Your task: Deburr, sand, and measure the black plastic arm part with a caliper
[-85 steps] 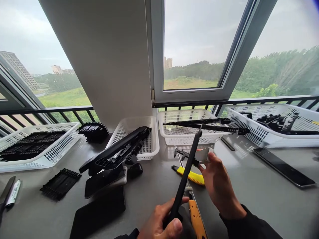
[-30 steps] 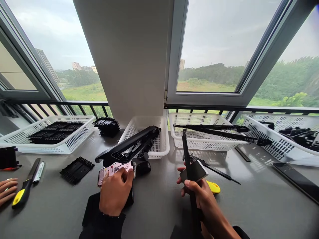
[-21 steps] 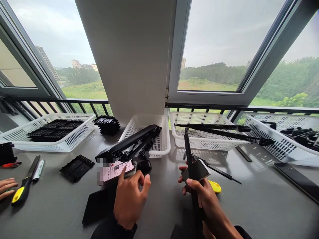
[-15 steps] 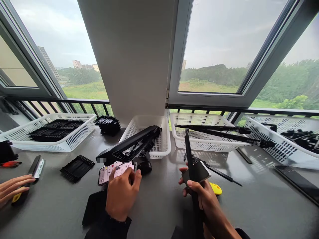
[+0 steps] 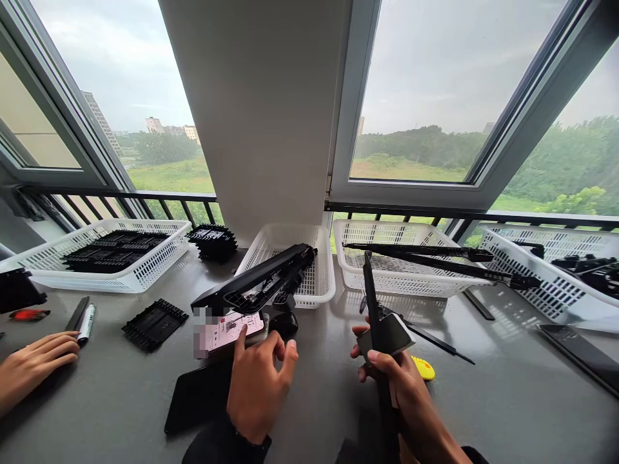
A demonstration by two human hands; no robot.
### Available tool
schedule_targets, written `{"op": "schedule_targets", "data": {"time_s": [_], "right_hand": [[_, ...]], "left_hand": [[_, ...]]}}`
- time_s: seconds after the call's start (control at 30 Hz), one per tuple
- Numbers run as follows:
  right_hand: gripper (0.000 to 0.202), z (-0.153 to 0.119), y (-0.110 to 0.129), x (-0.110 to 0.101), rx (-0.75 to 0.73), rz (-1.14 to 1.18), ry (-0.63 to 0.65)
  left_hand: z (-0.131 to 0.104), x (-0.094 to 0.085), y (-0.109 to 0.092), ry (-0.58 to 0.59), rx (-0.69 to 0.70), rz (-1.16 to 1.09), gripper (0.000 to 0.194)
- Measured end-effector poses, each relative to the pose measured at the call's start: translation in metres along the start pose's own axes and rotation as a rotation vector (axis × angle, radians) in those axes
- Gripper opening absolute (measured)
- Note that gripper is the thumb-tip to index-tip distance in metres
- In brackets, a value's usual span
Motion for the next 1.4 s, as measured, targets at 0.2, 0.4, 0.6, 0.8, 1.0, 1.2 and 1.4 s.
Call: {"op": "schedule_targets", "data": {"time_s": [0.2, 0.4, 0.6, 0.8, 1.0, 1.2, 1.4], "right_hand": [[0.075, 0.002, 0.001, 0.0, -0.006, 0.004, -0.018], [0.068, -0.003, 0.002, -0.001, 0.004, -0.009, -0.017], [0.068, 0.002, -0.003, -0.004, 0.013, 0.006, 0.011], [0.06, 0.001, 0.001, -0.003, -0.049, -0.055, 0.025], [0.062, -0.017, 0.006, 0.005, -0.107, -0.151, -0.051], [0.07, -0.03, 0.006, 0.012, -0.148, -0.099, -0.014], [0.085, -0.039, 0.009, 0.016, 0.007, 0.087, 0.034]], "left_hand": [[0.021, -0.021, 0.025, -0.068, -0.119, 0.085, 0.042], [0.029, -0.033, 0.038, -0.101, -0.168, 0.114, 0.041], [0.012, -0.015, 0.01, -0.099, -0.026, -0.06, 0.041], [-0.026, 0.019, -0.026, 0.148, 0.074, -0.352, 0.028], [-0.082, 0.089, -0.052, 0.644, -0.02, -0.955, 0.116], [-0.094, 0.117, -0.051, 0.75, -0.143, -1.085, 0.127], [-0.085, 0.083, -0.059, 0.732, -0.2, -1.135, 0.118]]}}
Point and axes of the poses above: each hand's wrist, its own z-axis towards the middle knuckle, its own x-axis out of the palm, y = z × x, the point moved 8 cm from there along z, towards the middle knuckle, and after that the axes turned 13 degrees about -y, right-handed, at the moved point
